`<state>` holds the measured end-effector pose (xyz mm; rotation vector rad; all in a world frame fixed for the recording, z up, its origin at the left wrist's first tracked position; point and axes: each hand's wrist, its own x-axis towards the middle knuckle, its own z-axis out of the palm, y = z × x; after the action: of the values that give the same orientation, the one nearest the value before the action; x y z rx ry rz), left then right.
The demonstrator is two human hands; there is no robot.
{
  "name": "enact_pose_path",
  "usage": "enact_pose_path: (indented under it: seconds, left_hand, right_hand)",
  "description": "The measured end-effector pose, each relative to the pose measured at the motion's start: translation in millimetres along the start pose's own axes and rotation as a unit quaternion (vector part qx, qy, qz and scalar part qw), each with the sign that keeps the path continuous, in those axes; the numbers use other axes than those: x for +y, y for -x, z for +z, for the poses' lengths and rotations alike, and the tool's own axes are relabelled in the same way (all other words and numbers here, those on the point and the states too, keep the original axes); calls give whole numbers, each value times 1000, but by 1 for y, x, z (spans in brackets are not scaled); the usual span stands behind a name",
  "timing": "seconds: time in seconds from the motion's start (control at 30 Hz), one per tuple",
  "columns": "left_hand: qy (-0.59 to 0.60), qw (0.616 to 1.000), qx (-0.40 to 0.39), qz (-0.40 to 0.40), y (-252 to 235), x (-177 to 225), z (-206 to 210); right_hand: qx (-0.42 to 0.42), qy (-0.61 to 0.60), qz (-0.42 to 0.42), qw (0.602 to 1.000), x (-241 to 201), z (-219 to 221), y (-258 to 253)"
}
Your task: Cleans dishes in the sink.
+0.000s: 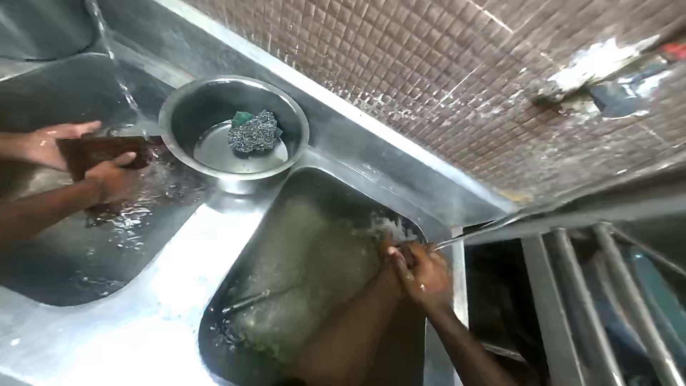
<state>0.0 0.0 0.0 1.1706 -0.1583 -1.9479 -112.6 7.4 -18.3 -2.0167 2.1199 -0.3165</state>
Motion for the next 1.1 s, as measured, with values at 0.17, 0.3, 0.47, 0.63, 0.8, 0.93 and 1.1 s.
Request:
enact_pose_path:
  seconds: [0.17,0.3,0.47,0.63,0.8,0.93,1.1]
  left_hand:
    - [-71,995,62,14,11,3,-33]
    - [-235,967,85,44,10,24,-55]
    - [-39,985,128,109,33,5,-69]
    - [134,989,36,58,81,-4,-88]
    - [274,960,26,47,91,-30,-88]
    - [294,943,24,155,53,-66,-87]
    - [235,952,100,170,58,-58,-81]
  right_hand:
    - [-129,-116,142,975,-9,35,-22]
    - [-117,-129,93,980,-44,38,-10]
    - [-26,-301,180,936,-53,57,-15]
    - [-79,-546,124,825,-47,64,13]
    - [-327,-397,-22,857,-34,39,57]
    - [-359,-436,10,826,-46,11,83]
    - [-181,-507,15,842,-73,13,111]
